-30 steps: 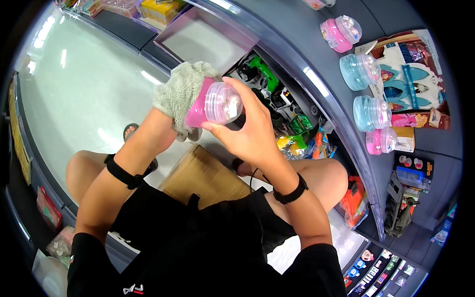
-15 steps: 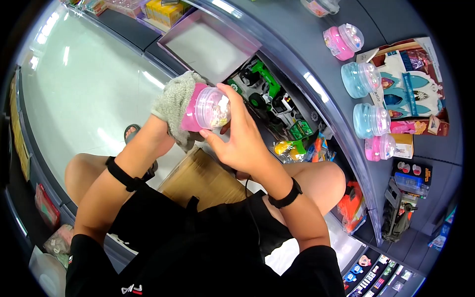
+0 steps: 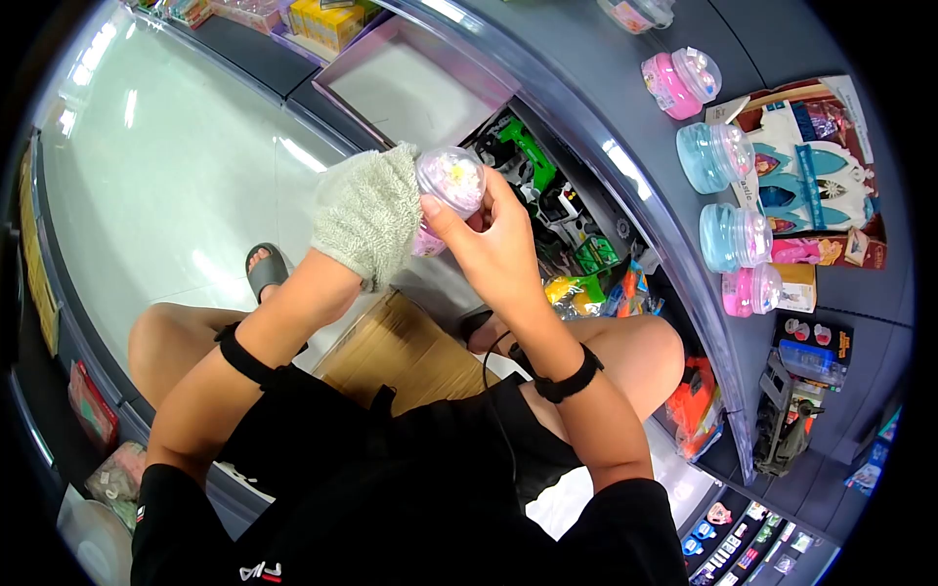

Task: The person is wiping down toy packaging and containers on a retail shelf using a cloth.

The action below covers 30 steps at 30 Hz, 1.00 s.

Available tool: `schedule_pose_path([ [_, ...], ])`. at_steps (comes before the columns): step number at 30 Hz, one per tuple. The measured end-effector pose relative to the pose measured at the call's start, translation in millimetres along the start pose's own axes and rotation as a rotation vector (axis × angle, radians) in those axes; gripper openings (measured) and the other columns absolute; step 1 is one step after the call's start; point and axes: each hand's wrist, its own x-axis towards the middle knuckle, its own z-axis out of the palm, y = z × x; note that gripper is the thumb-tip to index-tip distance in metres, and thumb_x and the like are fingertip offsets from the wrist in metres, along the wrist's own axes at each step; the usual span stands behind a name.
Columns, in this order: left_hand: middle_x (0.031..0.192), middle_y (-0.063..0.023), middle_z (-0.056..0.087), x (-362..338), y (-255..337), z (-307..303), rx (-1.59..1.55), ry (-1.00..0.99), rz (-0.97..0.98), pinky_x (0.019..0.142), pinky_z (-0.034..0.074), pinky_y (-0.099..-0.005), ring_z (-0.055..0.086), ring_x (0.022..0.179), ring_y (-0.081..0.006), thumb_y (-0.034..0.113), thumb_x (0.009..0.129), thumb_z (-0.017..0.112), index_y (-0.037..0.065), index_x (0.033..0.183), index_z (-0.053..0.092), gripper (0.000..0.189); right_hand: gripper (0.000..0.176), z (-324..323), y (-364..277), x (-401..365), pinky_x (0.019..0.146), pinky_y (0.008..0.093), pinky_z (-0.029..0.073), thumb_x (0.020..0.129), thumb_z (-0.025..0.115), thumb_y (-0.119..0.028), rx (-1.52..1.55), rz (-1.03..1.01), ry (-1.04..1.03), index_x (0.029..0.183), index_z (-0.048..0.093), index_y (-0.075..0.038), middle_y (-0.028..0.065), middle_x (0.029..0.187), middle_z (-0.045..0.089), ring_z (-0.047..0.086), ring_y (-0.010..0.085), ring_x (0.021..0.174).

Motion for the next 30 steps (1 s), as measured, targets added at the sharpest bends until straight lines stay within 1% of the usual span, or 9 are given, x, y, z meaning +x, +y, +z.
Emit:
schedule_pose_path([
  [5, 0.109, -0.0124, 0.071, -2, -14, 13, -0.294, 0.121, -0.110, 0.088, 0.056, -0.0361, 0.069, 0.104, -0.0287, 0.027, 0.102, 0.056, 0.010, 0.119, 0.066, 0.026, 0.057, -4, -4, -2, 0.087, 0.0260, 0.049, 0.091, 0.082, -0.013, 0.037, 0.037, -0.118, 0.140, 0.056, 0.000, -0.0009, 0.101, 0.065, 0.060, 0.0085, 0.096],
  [7, 0.114, -0.0057, 0.068, -20, 1, -14, -1.484, 0.002, -0.410, 0.085, 0.056, -0.0335, 0.067, 0.106, -0.0198, 0.035, 0.106, 0.057, 0.013, 0.124, 0.064, 0.029, 0.064, -4, 0, -5, 0.088, 0.0277, 0.050, 0.089, 0.083, -0.013, -0.069, -0.015, -0.098, 0.144, 0.054, -0.001, 0.0001, 0.102, 0.064, 0.059, 0.0100, 0.097],
  [11, 0.117, -0.0009, 0.064, -23, -1, -15, -1.479, 0.015, -0.354, 0.084, 0.056, -0.0310, 0.065, 0.104, -0.0144, 0.040, 0.108, 0.055, 0.016, 0.130, 0.062, 0.034, 0.075, -1, 0, -7, 0.093, 0.0329, 0.052, 0.085, 0.086, -0.015, -0.383, -0.345, -0.027, 0.150, 0.051, -0.001, 0.0072, 0.115, 0.060, 0.059, 0.0157, 0.105],
  [13, 0.133, -0.0065, 0.065, -22, -6, -12, -1.584, -0.003, -0.370, 0.102, 0.054, -0.0350, 0.064, 0.123, -0.0186, 0.036, 0.111, 0.051, 0.006, 0.143, 0.054, 0.043, 0.077, 3, 0, -9, 0.103, 0.0369, 0.051, 0.087, 0.084, -0.015, -0.378, -0.345, -0.045, 0.153, 0.047, -0.001, 0.0145, 0.134, 0.057, 0.059, 0.0232, 0.120],
  [17, 0.132, -0.0060, 0.065, -19, -7, -9, -1.507, 0.015, -0.416, 0.102, 0.054, -0.0350, 0.064, 0.120, -0.0188, 0.033, 0.110, 0.052, 0.007, 0.142, 0.056, 0.042, 0.084, 8, 5, -14, 0.117, 0.0411, 0.042, 0.088, 0.082, -0.013, -0.170, -0.254, -0.085, 0.159, 0.039, -0.002, 0.0216, 0.152, 0.050, 0.052, 0.0311, 0.141],
  [19, 0.129, -0.0067, 0.066, -11, -26, 6, -0.457, 0.057, -0.028, 0.102, 0.055, -0.0340, 0.065, 0.117, -0.0178, 0.028, 0.108, 0.056, 0.004, 0.140, 0.057, 0.040, 0.082, 7, 6, -15, 0.115, 0.0408, 0.044, 0.088, 0.082, -0.012, -0.262, -0.273, -0.079, 0.158, 0.040, -0.002, 0.0214, 0.150, 0.054, 0.056, 0.0296, 0.136],
  [23, 0.132, -0.0190, 0.064, 13, -27, 18, -0.352, -0.102, -0.033, 0.104, 0.053, -0.0375, 0.066, 0.116, -0.0364, 0.013, 0.089, 0.070, 0.005, 0.134, 0.061, 0.046, 0.080, 6, 4, -8, 0.112, 0.0413, 0.046, 0.085, 0.083, -0.011, -0.290, -0.270, -0.001, 0.155, 0.045, -0.002, 0.0232, 0.146, 0.056, 0.059, 0.0341, 0.133],
  [25, 0.128, -0.0198, 0.067, 4, -16, 21, 0.249, 0.253, 0.264, 0.104, 0.051, -0.0398, 0.066, 0.118, -0.0353, 0.010, 0.091, 0.066, 0.003, 0.131, 0.062, 0.041, 0.078, 5, 5, -4, 0.109, 0.0433, 0.048, 0.081, 0.086, -0.010, -0.628, -0.518, 0.073, 0.150, 0.051, -0.002, 0.0250, 0.143, 0.058, 0.060, 0.0406, 0.130],
  [30, 0.130, -0.0165, 0.068, 16, -6, 5, -0.030, -0.041, -0.049, 0.103, 0.052, -0.0404, 0.062, 0.127, -0.0338, 0.011, 0.092, 0.066, 0.008, 0.131, 0.067, 0.039, 0.083, 8, 9, -3, 0.108, 0.0461, 0.048, 0.071, 0.090, -0.007, -0.724, -0.563, 0.120, 0.146, 0.055, -0.002, 0.0243, 0.142, 0.059, 0.059, 0.0431, 0.129],
])
